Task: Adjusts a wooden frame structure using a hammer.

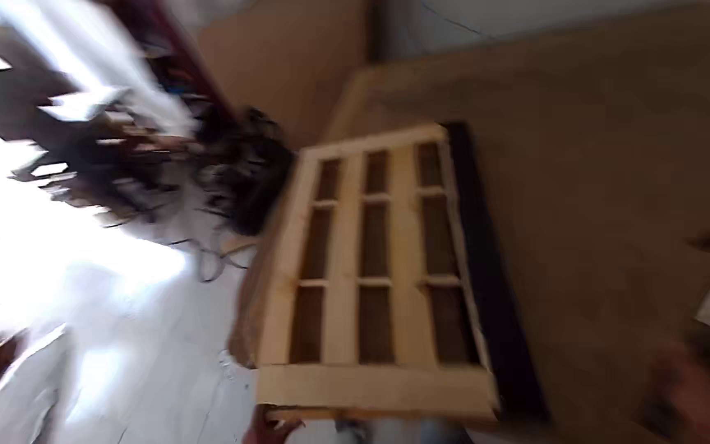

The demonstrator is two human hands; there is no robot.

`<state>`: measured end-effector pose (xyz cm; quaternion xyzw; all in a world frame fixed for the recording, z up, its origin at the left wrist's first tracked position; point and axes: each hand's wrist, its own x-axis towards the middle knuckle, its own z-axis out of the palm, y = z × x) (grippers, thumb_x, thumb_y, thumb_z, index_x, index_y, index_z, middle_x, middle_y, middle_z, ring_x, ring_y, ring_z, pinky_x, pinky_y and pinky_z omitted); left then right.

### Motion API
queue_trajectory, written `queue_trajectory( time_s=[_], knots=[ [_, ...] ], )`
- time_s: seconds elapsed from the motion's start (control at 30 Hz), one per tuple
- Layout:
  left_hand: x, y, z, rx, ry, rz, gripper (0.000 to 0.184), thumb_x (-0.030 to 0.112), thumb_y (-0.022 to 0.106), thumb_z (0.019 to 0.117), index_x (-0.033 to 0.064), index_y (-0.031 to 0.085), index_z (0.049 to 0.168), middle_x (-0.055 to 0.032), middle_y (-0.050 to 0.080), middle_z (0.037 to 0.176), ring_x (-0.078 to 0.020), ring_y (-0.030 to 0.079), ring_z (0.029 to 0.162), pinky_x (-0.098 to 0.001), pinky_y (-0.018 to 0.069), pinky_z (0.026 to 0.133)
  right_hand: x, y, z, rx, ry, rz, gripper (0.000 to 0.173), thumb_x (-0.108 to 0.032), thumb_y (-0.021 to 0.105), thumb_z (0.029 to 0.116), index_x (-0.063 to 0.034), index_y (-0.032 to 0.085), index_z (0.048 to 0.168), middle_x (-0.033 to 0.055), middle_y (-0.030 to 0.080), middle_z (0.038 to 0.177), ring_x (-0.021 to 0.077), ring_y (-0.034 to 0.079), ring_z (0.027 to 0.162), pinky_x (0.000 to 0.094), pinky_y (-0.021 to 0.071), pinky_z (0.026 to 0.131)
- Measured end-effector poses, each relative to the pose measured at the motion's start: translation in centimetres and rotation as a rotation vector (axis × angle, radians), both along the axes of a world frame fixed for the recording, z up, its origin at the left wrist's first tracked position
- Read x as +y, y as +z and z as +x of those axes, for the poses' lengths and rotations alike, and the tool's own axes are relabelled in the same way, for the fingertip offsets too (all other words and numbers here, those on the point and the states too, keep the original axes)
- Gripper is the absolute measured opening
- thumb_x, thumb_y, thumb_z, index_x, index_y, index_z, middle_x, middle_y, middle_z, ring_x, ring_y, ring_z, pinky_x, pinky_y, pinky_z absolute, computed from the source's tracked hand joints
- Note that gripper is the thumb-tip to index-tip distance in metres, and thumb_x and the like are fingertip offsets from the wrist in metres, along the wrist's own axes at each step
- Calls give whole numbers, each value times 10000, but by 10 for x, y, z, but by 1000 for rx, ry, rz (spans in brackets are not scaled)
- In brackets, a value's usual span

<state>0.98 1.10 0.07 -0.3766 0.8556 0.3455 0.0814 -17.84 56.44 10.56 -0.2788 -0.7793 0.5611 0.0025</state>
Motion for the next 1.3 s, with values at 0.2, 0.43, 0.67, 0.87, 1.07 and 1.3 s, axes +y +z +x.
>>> queue_trajectory(
  time_s=[0.2, 0.43, 0.67, 0.87, 1.07, 1.3],
  knots=[
    [3, -14, 2, 203, -73, 97, 851, 92, 892, 746, -126, 390, 1399, -283, 626, 1264, -308, 662, 1139, -455, 558, 988, -89, -73, 222, 196, -514, -182, 211, -236, 498, 1047, -57, 566, 1135, 32, 574, 649, 198, 591, 477, 410, 581, 470],
    [-20, -22, 3, 235, 23, 525, 689, 6, 766, 889, -40, 353, 1439, -188, 638, 1163, -204, 710, 933, -368, 627, 820, -228, -129, 279, 27, -767, -751, 524, -566, 322, 1091, -91, 536, 1030, 3, 470, 589, 157, 479, 407, 377, 522, 412],
    [-31, -26, -5, 203, 103, 937, 198, 77, 498, 1072, -10, 534, 1246, -112, 726, 1079, -177, 732, 964, -318, 619, 856, -293, -130, 217, 262, -936, -1179, 574, -690, 251, 1045, -178, 497, 960, -33, 468, 597, 114, 465, 412, 313, 481, 398],
    [-29, -21, -12, 184, 177, 1044, 210, 60, 486, 1073, -9, 519, 1268, -149, 726, 1108, -226, 744, 991, -341, 627, 866, -308, -116, 203, 284, -922, -1253, 577, -681, 258, 1049, -172, 495, 920, -21, 451, 587, 121, 452, 401, 304, 463, 382],
    [-31, -20, -12, 162, 197, 1085, 209, 69, 472, 1079, -11, 522, 1265, -158, 729, 1111, -245, 748, 997, -351, 631, 870, -306, -113, 207, 285, -886, -1203, 584, -681, 257, 1049, -160, 497, 939, -13, 461, 596, 123, 455, 398, 305, 473, 381],
    [-33, -21, -12, 164, 174, 1069, 230, 74, 509, 1068, -20, 513, 1279, -184, 724, 1100, -253, 751, 974, -360, 637, 848, -305, -119, 201, 270, -903, -1102, 541, -589, 289, 1088, -106, 482, 938, 12, 453, 566, 154, 468, 371, 349, 498, 364]
  ],
)
